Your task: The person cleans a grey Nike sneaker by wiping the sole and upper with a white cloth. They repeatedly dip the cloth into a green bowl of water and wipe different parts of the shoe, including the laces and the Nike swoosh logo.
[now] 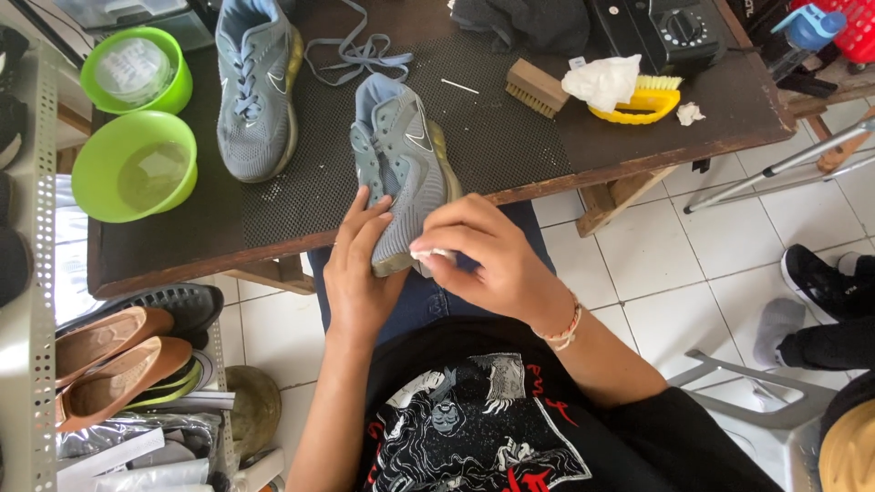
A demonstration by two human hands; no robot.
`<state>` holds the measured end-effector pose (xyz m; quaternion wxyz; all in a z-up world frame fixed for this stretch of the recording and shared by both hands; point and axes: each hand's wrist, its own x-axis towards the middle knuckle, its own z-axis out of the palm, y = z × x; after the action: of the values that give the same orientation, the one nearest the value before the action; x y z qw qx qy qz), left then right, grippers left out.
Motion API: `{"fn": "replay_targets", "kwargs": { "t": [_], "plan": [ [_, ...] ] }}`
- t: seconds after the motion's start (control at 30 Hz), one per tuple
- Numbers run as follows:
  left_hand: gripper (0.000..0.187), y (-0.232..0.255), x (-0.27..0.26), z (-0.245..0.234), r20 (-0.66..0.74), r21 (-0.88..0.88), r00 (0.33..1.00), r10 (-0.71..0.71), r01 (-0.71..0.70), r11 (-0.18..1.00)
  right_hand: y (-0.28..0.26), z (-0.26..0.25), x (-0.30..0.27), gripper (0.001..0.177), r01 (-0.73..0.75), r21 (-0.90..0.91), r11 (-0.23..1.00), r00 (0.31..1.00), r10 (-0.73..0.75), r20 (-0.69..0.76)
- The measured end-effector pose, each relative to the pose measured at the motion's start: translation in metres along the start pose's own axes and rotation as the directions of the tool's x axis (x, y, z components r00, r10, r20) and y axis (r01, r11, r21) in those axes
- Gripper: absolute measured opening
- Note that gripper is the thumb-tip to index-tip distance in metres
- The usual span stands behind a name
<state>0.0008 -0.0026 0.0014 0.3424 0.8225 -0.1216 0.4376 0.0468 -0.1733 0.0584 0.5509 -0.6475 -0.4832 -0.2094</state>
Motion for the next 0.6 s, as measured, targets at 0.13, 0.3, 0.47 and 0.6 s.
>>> {"fn": "replay_targets", "kwargs": {
  "t": [0.13,0.3,0.47,0.6],
  "plan": [
    [0.045,0.004,0.002,-0.001,-0.018,-0.029,1.000,-0.001,0.001,1.000,0.017,-0.003,0.002,0.013,0.003,-0.004,1.000,1.000,-0.003,-0.007],
    [0.045,0.006,0.004,-0.002,-0.016,-0.009,1.000,-0.016,0.016,1.000,0.009,-0.003,0.004,0.012,-0.001,0.021,1.000,0.999,0.000,0.045],
    [0.047,0.001,0.004,-0.003,-0.017,-0.032,1.000,-0.005,0.004,0.999,0.021,-0.010,0.010,0.011,0.006,-0.033,0.999,0.999,-0.004,0.033],
    [0.041,0.003,0.003,-0.001,0.000,0.026,1.000,-0.009,0.009,1.000,-0.003,-0.006,0.012,0.011,0.049,-0.020,0.999,0.992,-0.046,0.117]
  ]
}}
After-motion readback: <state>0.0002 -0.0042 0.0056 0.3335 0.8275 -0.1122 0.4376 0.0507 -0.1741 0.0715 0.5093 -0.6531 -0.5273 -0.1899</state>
